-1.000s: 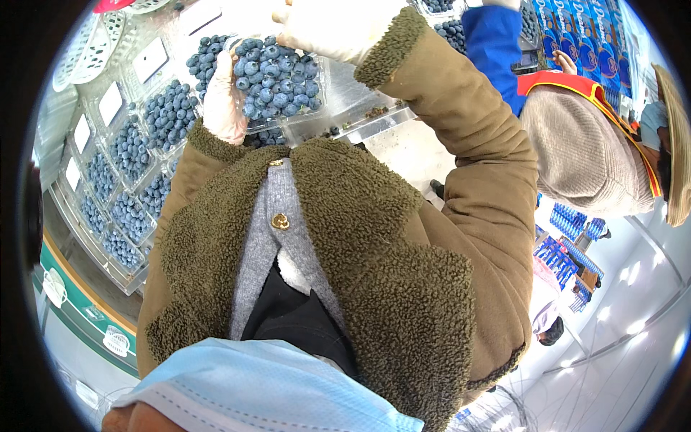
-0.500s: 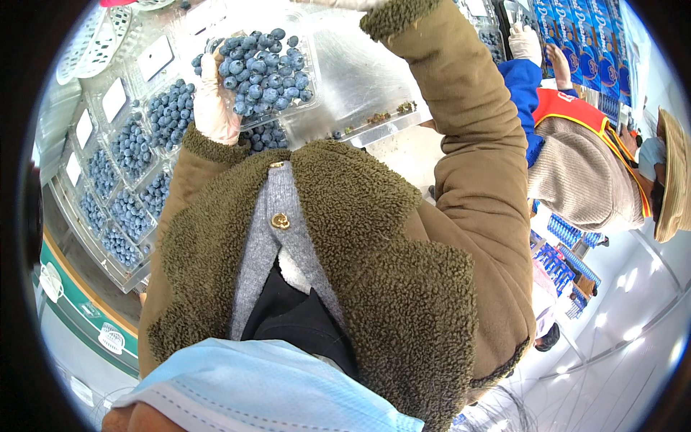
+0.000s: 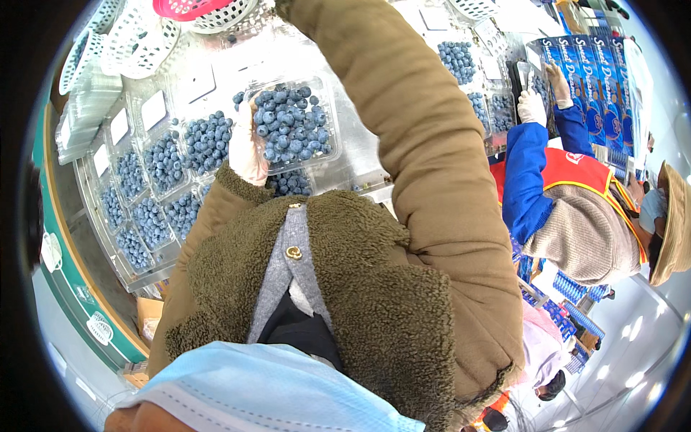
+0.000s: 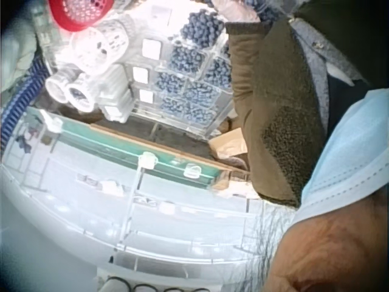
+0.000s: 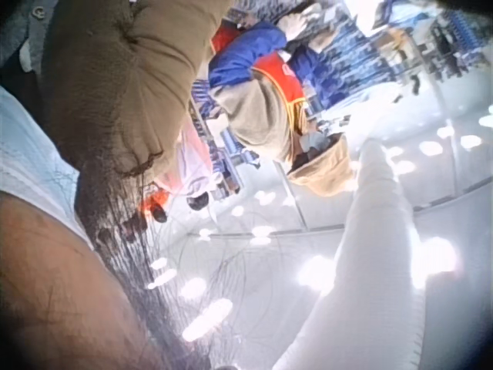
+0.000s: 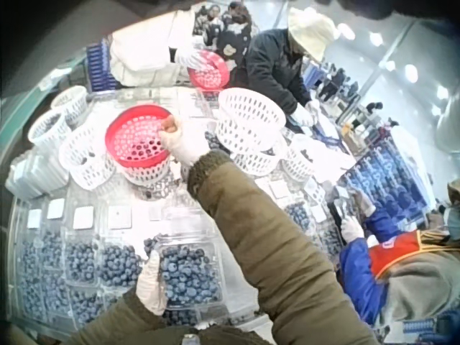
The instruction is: The person picks blueberries from a large bin and places them into clear plastic clamshell containers. They repeatedly fill containers, close the lids, and set them aside on the counter. The person wears gloves and a face mask while working at a produce station.
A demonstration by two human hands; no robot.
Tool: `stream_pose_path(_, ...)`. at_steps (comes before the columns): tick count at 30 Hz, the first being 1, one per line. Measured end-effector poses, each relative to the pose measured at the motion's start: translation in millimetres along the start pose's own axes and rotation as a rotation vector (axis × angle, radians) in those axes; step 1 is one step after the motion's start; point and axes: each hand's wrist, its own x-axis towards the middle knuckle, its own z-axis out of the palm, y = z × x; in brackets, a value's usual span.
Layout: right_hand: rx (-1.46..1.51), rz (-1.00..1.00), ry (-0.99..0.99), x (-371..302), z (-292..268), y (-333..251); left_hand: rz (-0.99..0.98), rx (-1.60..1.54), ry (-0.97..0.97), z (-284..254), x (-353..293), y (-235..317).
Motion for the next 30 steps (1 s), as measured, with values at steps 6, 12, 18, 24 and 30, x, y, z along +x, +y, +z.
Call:
stream_pose_path(6, -0.319, -0.045, -0.209, -70.3, -60.8, -50.8, 0.009, -0.097, -0.1, -11.0, -1.1, 3.5)
stream_pose_path(12, -0.89, -0.407, -0.674, -162.9, -94.2, -93.6, 0.005, -0.162, -0.008, 1.9, 10.9, 4.7)
stream_pose_path(18, -1.312, -0.459, -0.499, -186.4, -65.7, -97.1, 0.026, -0.035, 0.037, 30.4, 6.7, 9.0)
stream_pose_path(24, -0.661, -0.493, -0.243, -166.6, -64.7, -100.8, 0.058, 0.094, 0.128, 29.8, 0.2, 8.2)
stream_pose_path(30, -1.01, -0.441, -0.62, -151.2, -60.1, -104.0, 0.052, -0.014, 0.014, 8.0, 8.2, 6.8)
